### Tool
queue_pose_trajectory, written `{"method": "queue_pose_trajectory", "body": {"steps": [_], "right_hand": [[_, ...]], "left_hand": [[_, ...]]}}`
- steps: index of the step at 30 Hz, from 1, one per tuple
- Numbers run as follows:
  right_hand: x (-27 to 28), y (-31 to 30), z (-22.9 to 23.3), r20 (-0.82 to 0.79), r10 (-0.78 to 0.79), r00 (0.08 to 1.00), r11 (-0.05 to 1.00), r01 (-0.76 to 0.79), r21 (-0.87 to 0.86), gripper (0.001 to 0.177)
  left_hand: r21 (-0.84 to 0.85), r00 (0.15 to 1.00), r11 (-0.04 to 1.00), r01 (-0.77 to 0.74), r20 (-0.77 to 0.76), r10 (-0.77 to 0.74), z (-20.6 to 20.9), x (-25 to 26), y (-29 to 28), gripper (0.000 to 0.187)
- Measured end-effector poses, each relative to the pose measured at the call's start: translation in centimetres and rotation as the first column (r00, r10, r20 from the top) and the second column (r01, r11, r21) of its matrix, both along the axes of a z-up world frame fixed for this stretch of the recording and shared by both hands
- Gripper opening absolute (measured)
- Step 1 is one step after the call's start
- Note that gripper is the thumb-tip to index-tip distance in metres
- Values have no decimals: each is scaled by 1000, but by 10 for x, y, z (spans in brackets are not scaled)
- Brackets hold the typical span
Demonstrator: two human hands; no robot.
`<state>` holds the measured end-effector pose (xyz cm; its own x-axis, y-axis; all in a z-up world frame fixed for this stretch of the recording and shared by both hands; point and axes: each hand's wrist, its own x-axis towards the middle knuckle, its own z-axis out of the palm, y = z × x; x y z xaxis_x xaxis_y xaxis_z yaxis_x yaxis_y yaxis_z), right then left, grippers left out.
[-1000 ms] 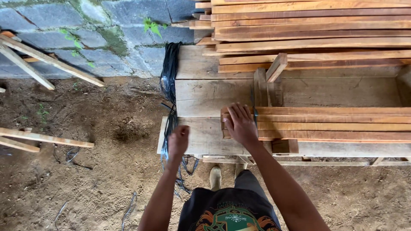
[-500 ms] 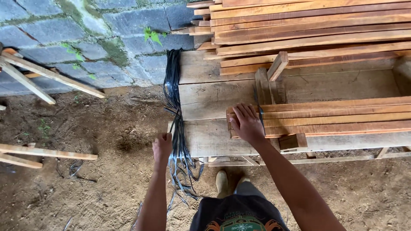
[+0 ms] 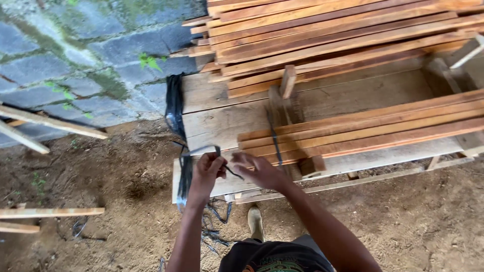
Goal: Tying bundles of thin wood slats together using plastic straps.
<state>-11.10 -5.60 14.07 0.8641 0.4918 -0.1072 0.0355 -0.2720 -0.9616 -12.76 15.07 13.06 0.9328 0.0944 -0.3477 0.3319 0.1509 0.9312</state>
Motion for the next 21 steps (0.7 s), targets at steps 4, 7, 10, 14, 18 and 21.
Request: {"method": "queue_pose_trajectory", "body": {"steps": [4, 7, 10, 14, 18, 21], "right_hand": [[-15, -38, 1, -218, -40, 975, 937, 113, 331, 42], [-23, -90, 21, -126, -96, 987, 954, 128, 271, 50], [-29, -154, 50, -3, -159, 987, 962, 156, 222, 35], [-30, -254, 49, 170, -140, 975, 985, 120, 127, 15], [-33, -354, 22, 246, -183, 952, 982, 167, 83, 11], [-31, -428, 4, 246, -288, 926, 943, 319, -96, 17]], "left_hand": [[2, 993, 994, 112, 39, -112, 28, -3, -80, 27], [-60, 991, 996, 63, 120, -55, 40, -13, -137, 10], [-65, 994, 997, 36, 103, -30, 43, -21, -194, 7], [-205, 989, 974, 100, 127, -75, 9, -25, -275, 11], [-244, 986, 969, -31, 153, 70, 32, -27, -344, 4], [-290, 978, 956, -36, 185, 92, 21, -20, -370, 5]]}}
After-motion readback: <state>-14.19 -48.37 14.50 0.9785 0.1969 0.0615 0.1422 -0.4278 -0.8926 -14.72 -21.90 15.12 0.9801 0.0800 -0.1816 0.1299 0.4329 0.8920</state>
